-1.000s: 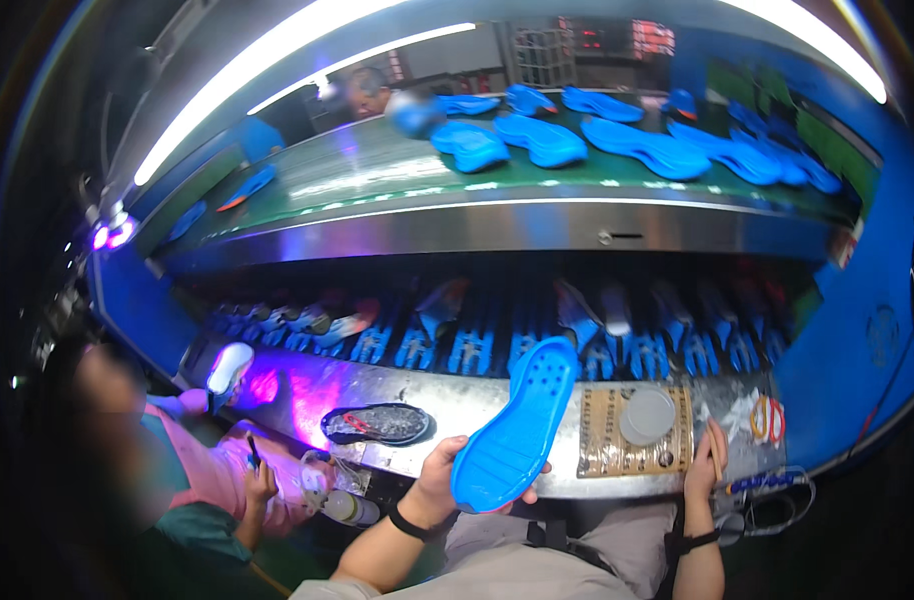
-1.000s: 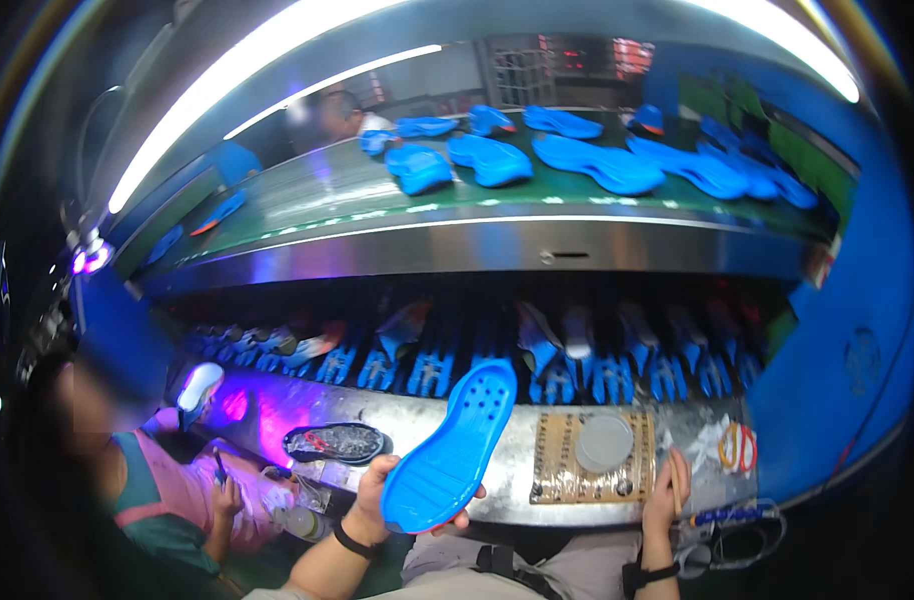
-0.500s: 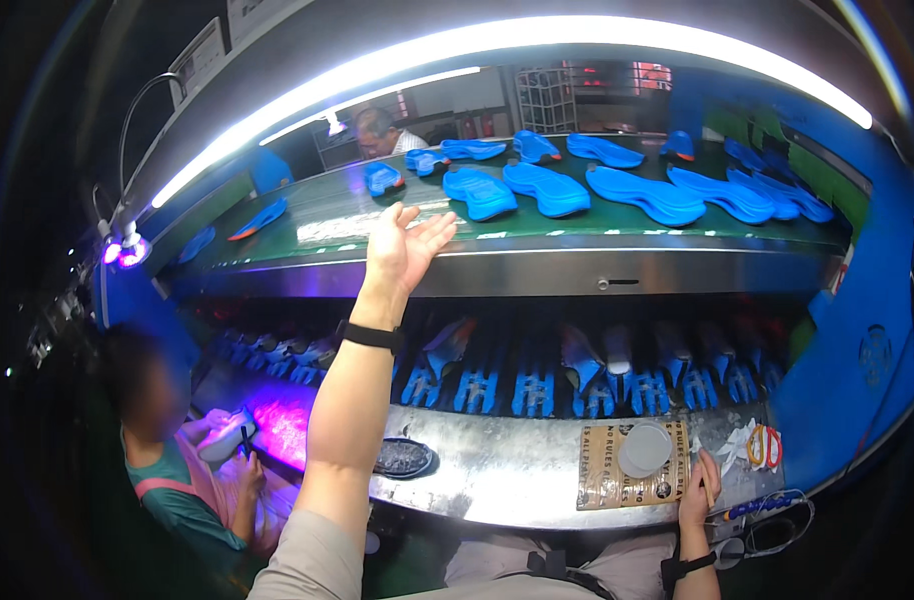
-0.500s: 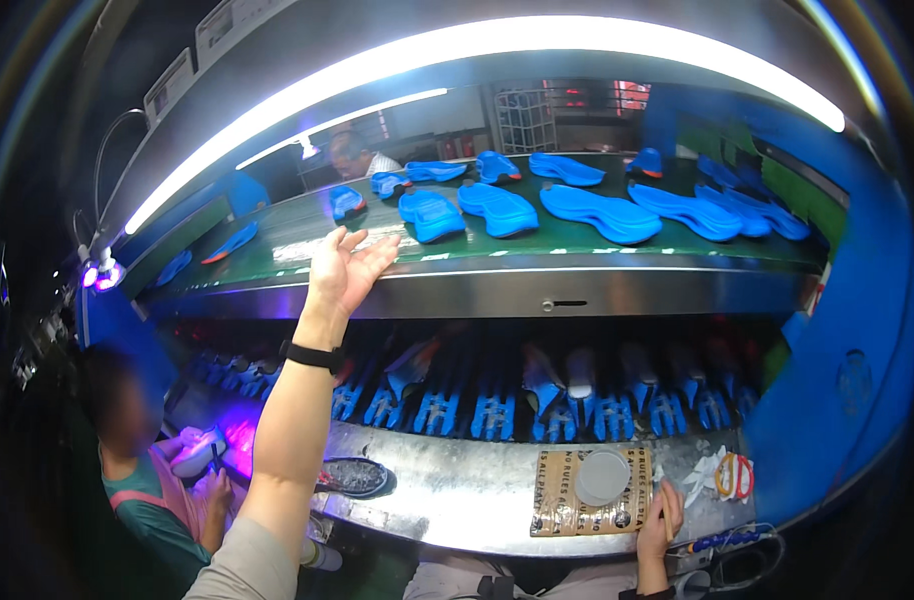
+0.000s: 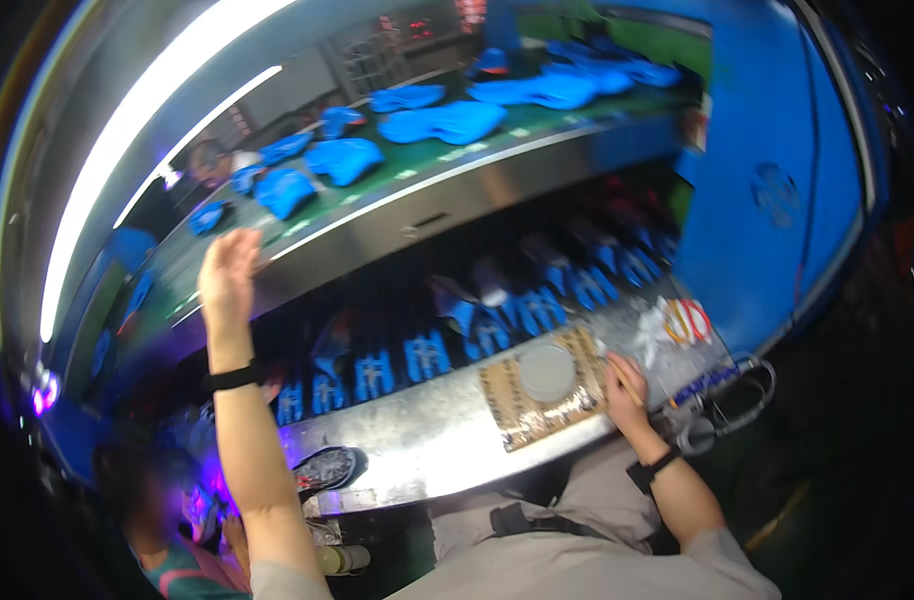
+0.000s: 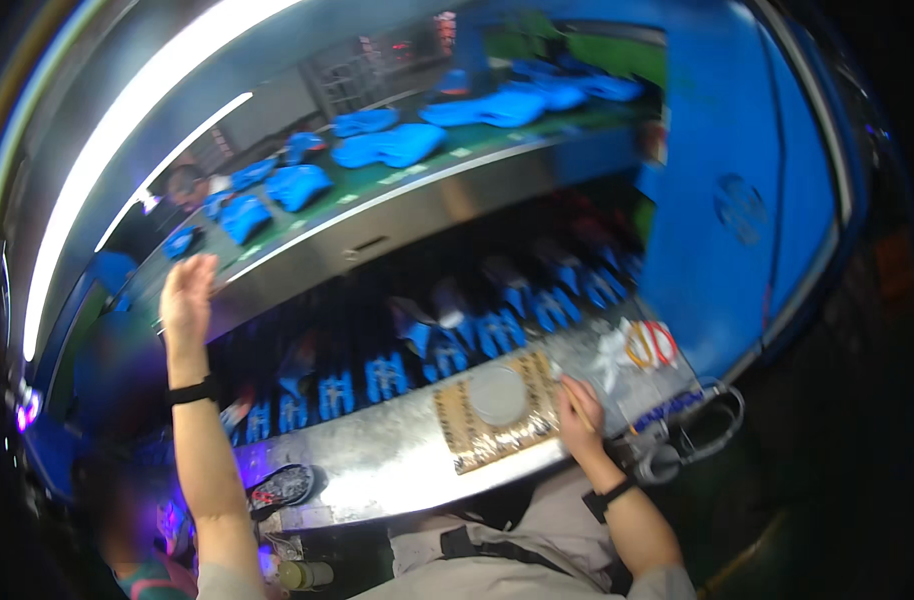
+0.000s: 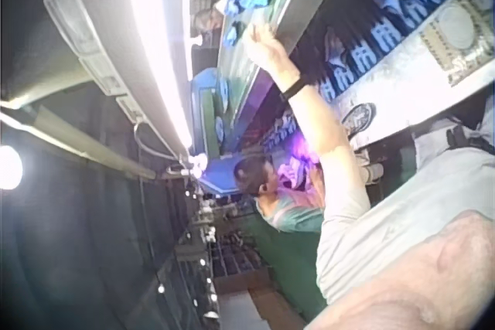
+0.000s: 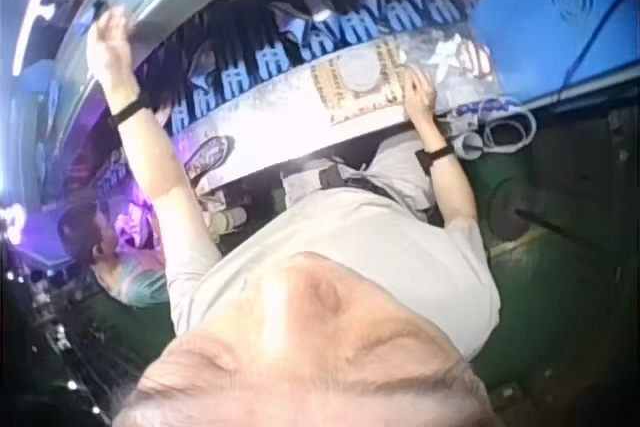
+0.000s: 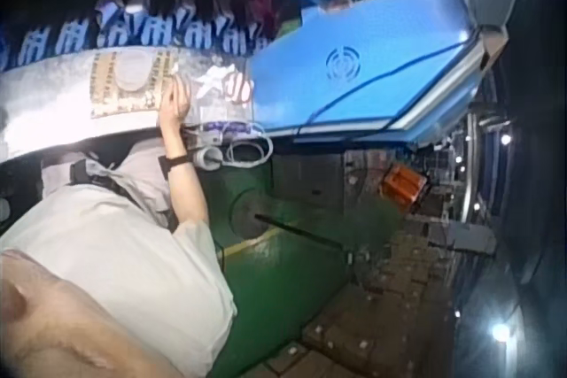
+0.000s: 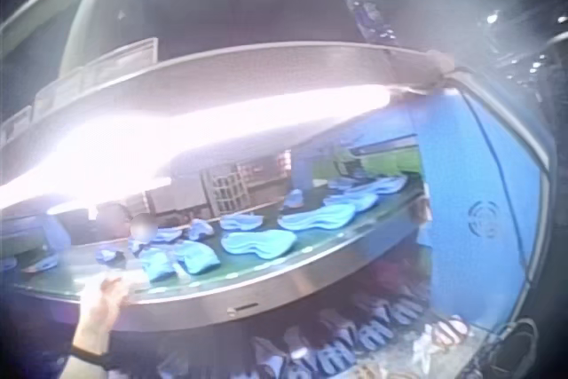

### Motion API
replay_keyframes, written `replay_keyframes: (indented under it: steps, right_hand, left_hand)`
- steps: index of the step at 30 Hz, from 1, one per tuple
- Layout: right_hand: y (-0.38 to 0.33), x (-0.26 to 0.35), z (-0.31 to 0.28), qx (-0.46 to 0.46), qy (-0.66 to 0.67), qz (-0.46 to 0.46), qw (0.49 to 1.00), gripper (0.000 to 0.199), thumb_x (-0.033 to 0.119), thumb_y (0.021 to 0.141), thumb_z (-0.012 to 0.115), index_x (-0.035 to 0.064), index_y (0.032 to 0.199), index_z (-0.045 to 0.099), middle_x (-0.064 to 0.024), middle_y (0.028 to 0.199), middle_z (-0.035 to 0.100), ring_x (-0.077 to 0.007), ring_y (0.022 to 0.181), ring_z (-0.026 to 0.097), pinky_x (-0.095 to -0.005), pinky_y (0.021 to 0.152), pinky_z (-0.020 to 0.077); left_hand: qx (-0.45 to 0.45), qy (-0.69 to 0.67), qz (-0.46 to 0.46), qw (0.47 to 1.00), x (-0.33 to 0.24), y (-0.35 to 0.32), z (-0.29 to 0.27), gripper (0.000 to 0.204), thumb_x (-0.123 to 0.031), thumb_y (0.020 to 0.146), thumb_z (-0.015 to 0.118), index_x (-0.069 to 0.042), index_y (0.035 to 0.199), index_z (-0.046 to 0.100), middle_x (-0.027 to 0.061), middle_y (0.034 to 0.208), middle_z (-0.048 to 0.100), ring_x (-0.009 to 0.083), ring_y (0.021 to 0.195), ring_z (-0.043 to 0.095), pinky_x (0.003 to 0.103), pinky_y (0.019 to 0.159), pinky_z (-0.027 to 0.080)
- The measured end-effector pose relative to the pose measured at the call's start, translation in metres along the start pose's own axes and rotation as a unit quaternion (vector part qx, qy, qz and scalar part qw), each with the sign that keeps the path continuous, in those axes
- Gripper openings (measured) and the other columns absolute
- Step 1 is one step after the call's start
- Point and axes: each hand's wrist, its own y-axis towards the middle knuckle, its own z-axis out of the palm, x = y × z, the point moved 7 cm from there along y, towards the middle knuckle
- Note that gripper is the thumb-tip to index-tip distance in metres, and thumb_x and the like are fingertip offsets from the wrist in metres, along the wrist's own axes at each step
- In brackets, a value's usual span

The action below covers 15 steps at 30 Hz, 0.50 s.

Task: Applying adhesive to blue shoe soles using a brush at a manufacturing station.

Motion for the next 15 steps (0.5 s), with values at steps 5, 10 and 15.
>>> replay_keyframes:
  steps: [5,10,15]
  right_hand:
    - [0.000,-0.006,-0.005,0.011,-0.039,0.000,0.999,0.029,0.004,0.088,0.063,0.0030,0.117,0.067,-0.0164,0.099,0.066,-0.0356,0.090,0.065,-0.0404,0.079,0.0524]
    - [0.004,-0.009,-0.005,0.054,-0.029,-0.006,0.998,0.033,0.005,0.089,0.059,0.0032,0.122,0.065,-0.0171,0.105,0.066,-0.0388,0.093,0.063,-0.0450,0.083,0.0500]
    - [0.006,-0.004,-0.006,0.125,-0.096,-0.028,0.987,0.046,0.007,0.085,0.060,0.0090,0.131,0.061,-0.0103,0.121,0.060,-0.0298,0.109,0.055,-0.0418,0.094,0.0411]
  left_hand:
    - [0.019,-0.012,-0.047,0.999,0.019,-0.065,0.050,0.037,-0.028,0.106,0.047,0.002,0.119,0.063,0.0018,0.095,0.065,0.0045,0.069,0.050,0.018,0.055,0.036]
    - [0.352,0.178,-0.358,0.846,0.073,-0.268,0.142,0.045,-0.032,0.098,0.054,0.009,0.097,0.072,0.0160,0.090,0.073,0.0154,0.073,0.068,0.025,0.067,0.052]
    - [0.381,0.376,-0.695,0.480,0.167,-0.490,0.023,0.034,-0.028,0.100,0.053,-0.002,0.101,0.075,0.0080,0.093,0.075,0.0149,0.079,0.070,0.030,0.071,0.056]
